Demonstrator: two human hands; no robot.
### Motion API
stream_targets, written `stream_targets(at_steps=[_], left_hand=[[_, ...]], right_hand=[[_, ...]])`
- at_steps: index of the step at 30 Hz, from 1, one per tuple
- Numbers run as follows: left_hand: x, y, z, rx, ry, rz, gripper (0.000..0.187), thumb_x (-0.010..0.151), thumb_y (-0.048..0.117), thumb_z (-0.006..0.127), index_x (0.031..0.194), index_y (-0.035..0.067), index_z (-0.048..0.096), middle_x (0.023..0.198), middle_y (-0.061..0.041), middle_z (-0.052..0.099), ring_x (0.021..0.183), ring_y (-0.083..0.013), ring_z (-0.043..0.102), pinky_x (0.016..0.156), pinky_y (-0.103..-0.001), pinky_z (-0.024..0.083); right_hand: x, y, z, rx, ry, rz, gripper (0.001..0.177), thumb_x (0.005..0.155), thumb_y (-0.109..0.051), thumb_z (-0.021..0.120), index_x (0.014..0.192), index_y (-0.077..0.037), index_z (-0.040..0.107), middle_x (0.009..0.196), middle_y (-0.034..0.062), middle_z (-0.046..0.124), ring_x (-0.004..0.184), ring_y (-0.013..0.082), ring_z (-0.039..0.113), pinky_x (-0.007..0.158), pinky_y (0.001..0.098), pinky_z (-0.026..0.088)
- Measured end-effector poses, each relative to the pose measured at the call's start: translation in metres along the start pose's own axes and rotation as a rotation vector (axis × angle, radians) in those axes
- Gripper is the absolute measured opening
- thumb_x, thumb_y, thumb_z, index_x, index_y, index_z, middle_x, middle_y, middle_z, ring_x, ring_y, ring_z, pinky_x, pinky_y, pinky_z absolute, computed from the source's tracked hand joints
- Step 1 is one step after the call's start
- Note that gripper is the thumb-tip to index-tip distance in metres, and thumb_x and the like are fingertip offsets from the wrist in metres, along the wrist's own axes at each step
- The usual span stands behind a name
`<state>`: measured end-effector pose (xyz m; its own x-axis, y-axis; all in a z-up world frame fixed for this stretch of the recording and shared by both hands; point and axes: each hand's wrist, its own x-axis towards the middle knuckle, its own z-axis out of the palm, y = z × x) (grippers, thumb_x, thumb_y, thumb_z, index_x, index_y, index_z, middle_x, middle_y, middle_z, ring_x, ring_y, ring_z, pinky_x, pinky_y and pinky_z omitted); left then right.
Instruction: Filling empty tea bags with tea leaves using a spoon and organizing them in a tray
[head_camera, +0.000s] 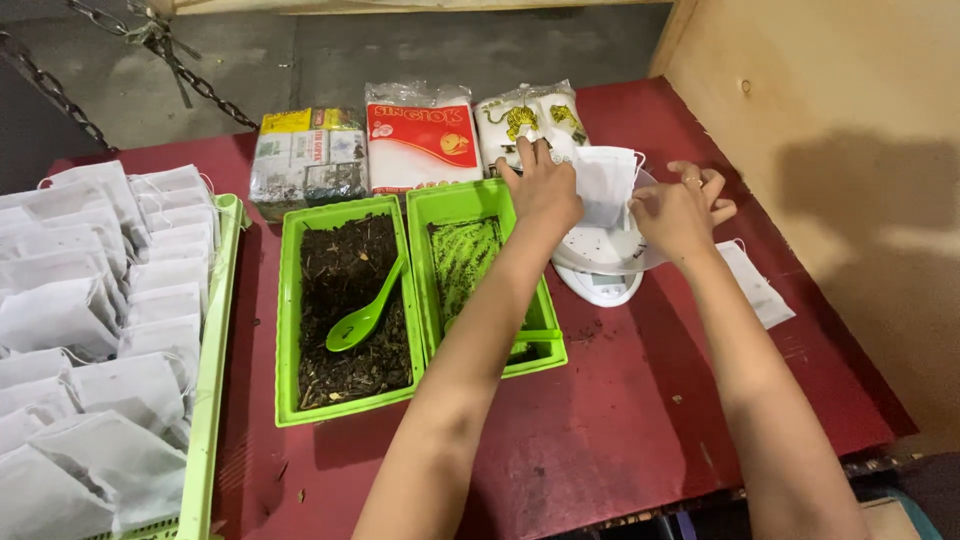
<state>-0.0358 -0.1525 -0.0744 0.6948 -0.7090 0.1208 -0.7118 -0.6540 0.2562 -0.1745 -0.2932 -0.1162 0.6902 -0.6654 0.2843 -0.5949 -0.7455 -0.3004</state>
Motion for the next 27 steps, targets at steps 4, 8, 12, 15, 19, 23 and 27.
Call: stream_targets(at_steps=[4, 8, 12, 15, 19, 23, 27], left_hand=[[0.012, 0.001, 0.019, -0.02, -0.022, -0.011, 0.036, 0.088, 0.029, 0.069, 0.119, 0.011, 0.072, 0.147, -0.017, 0.043, 0.146, -0.0395, 0.015, 0.109, -0.066, 0.013], [0.016, 0.001, 0.024, -0.085, 0.0, 0.01, 0.028, 0.088, 0.025, 0.068, 0.111, 0.011, 0.075, 0.143, -0.017, 0.045, 0.145, -0.0393, 0.018, 0.109, -0.066, 0.012], [0.017, -0.002, 0.021, -0.144, 0.074, 0.025, 0.024, 0.085, 0.018, 0.07, 0.106, 0.008, 0.074, 0.14, -0.017, 0.047, 0.145, -0.0394, 0.019, 0.108, -0.066, 0.015], [0.017, -0.002, 0.024, -0.205, 0.099, 0.017, 0.025, 0.084, 0.017, 0.07, 0.106, 0.008, 0.075, 0.133, -0.014, 0.052, 0.143, -0.0371, 0.022, 0.107, -0.066, 0.016], [0.009, -0.001, 0.018, -0.247, 0.109, 0.007, 0.025, 0.085, 0.016, 0.064, 0.107, 0.01, 0.076, 0.133, -0.012, 0.053, 0.144, -0.0368, 0.022, 0.107, -0.067, 0.017], [0.005, -0.007, 0.009, -0.297, 0.165, 0.004, 0.021, 0.082, 0.018, 0.066, 0.098, 0.011, 0.077, 0.129, -0.01, 0.054, 0.142, -0.0367, 0.024, 0.108, -0.068, 0.018], [-0.012, -0.021, -0.016, -0.296, 0.275, 0.051, 0.019, 0.075, 0.018, 0.075, 0.09, 0.006, 0.077, 0.126, -0.014, 0.054, 0.141, -0.0406, 0.028, 0.105, -0.071, 0.02]], right_hand=[[0.007, 0.001, 0.008, -0.027, 0.009, 0.017, 0.022, 0.092, -0.03, 0.07, 0.112, -0.027, 0.078, 0.141, 0.0104, 0.047, 0.133, 0.0429, 0.023, 0.097, 0.0733, 0.027], [0.01, 0.001, 0.011, -0.015, 0.03, 0.01, 0.021, 0.091, -0.028, 0.072, 0.112, -0.026, 0.077, 0.142, 0.0105, 0.044, 0.133, 0.0443, 0.022, 0.094, 0.0769, 0.027], [0.01, 0.001, 0.014, -0.014, 0.042, 0.014, 0.019, 0.092, -0.028, 0.071, 0.11, -0.026, 0.076, 0.14, 0.0103, 0.045, 0.133, 0.043, 0.022, 0.096, 0.0746, 0.026], [0.008, -0.001, 0.009, 0.016, 0.048, -0.008, 0.018, 0.092, -0.03, 0.071, 0.11, -0.025, 0.075, 0.141, 0.0112, 0.045, 0.133, 0.0448, 0.022, 0.095, 0.076, 0.025], [0.0, -0.008, -0.001, 0.0, 0.05, -0.002, 0.018, 0.092, -0.03, 0.071, 0.109, -0.024, 0.075, 0.141, 0.0106, 0.046, 0.134, 0.0443, 0.022, 0.094, 0.0766, 0.024], [-0.011, -0.017, -0.019, 0.007, 0.097, -0.054, 0.016, 0.092, -0.027, 0.071, 0.107, -0.022, 0.074, 0.14, 0.0122, 0.046, 0.133, 0.0449, 0.023, 0.093, 0.0727, 0.024], [-0.02, -0.034, -0.033, 0.034, 0.172, -0.102, 0.015, 0.093, -0.025, 0.071, 0.106, -0.019, 0.074, 0.14, 0.0119, 0.047, 0.131, 0.043, 0.025, 0.092, 0.0695, 0.022]])
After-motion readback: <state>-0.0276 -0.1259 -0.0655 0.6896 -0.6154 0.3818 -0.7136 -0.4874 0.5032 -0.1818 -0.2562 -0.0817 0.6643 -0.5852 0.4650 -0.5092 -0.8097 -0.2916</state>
